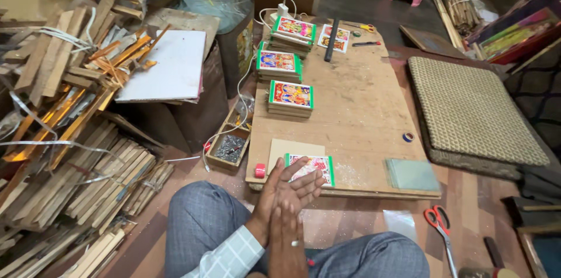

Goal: The person sits at a low workbench assembling small decorative picture cards. They attach a red patterned border strip around a printed deity image on a cardboard backing, press the edges down, trim excess material with a knife, and place the finished card onto a growing stack of completed cards.

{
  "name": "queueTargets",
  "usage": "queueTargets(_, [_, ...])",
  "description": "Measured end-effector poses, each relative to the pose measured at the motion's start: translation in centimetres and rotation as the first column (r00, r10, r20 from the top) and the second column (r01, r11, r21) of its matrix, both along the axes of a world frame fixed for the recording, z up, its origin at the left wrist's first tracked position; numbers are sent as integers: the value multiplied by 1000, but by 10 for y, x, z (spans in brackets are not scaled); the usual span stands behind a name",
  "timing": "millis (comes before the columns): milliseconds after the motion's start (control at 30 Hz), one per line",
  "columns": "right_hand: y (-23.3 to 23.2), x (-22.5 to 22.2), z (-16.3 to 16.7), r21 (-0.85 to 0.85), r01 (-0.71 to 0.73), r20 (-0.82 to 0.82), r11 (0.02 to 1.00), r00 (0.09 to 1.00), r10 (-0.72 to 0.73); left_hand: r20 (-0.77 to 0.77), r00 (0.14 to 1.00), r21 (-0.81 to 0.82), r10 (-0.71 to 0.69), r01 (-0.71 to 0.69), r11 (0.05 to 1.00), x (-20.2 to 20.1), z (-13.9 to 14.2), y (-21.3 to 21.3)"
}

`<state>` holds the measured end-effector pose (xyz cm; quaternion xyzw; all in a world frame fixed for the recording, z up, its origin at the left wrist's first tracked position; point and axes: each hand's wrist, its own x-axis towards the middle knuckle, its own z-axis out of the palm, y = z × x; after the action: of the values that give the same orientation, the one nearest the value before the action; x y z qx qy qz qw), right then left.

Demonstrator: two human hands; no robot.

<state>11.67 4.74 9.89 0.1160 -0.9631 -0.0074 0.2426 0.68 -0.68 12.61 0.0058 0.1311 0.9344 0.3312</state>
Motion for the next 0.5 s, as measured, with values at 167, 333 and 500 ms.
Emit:
queueTargets(167, [54, -76, 54, -466, -65, -68, 883, 997, 37, -24, 1000, 4, -14, 14, 1000, 31, 9, 25])
queueTargets(333, [67, -104, 66, -549, -174, -178, 818, 980, 89, -55, 997, -64, 60, -63, 996, 37, 8, 20])
queueTargets(500, [-10, 7, 5, -317, -177, -36, 932, 984, 175, -139, 984, 65, 113, -104, 992, -4, 4, -9])
